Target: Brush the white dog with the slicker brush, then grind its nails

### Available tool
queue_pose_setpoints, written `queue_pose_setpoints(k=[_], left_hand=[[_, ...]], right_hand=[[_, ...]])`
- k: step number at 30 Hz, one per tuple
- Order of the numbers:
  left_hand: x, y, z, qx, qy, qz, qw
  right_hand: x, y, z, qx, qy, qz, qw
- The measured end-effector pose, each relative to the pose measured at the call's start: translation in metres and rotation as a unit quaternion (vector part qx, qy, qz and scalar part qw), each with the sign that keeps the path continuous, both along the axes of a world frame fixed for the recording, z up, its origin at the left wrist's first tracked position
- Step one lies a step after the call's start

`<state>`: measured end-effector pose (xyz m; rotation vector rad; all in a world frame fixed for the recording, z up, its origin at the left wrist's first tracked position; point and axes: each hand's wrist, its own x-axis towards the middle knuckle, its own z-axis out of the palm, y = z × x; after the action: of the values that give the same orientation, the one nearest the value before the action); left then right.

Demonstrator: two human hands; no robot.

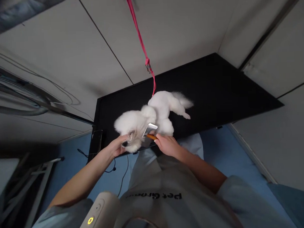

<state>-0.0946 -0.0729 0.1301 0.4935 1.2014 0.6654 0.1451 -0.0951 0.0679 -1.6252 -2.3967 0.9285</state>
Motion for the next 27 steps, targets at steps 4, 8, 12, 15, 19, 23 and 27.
queue_pose_setpoints(k=[4, 8, 12, 15, 19, 23, 27], left_hand=[[-0.01, 0.003, -0.006, -0.021, 0.01, 0.035, 0.999], [-0.019, 0.005, -0.01, -0.006, 0.002, 0.009, 1.0], [-0.023, 0.004, -0.014, 0.013, -0.031, 0.016, 0.999], [-0.026, 0.004, -0.017, 0.036, -0.042, 0.033, 0.998], [-0.028, 0.007, -0.021, 0.047, -0.053, -0.007, 0.997], [-0.032, 0.009, -0.024, 0.047, -0.075, -0.013, 0.996], [-0.035, 0.011, -0.025, 0.044, -0.071, -0.007, 0.996]], right_hand=[[0.011, -0.011, 0.01, -0.032, -0.037, -0.013, 0.999], [-0.014, -0.017, 0.026, 0.032, 0.085, 0.076, 0.993], [-0.032, -0.013, 0.016, 0.052, 0.093, 0.106, 0.989], [-0.028, -0.011, 0.007, 0.026, 0.046, 0.063, 0.997], [-0.034, -0.011, 0.02, 0.059, 0.107, 0.1, 0.987], [-0.039, -0.003, 0.025, 0.06, 0.095, 0.101, 0.989], [-0.031, -0.003, 0.023, 0.056, 0.044, 0.064, 0.995]])
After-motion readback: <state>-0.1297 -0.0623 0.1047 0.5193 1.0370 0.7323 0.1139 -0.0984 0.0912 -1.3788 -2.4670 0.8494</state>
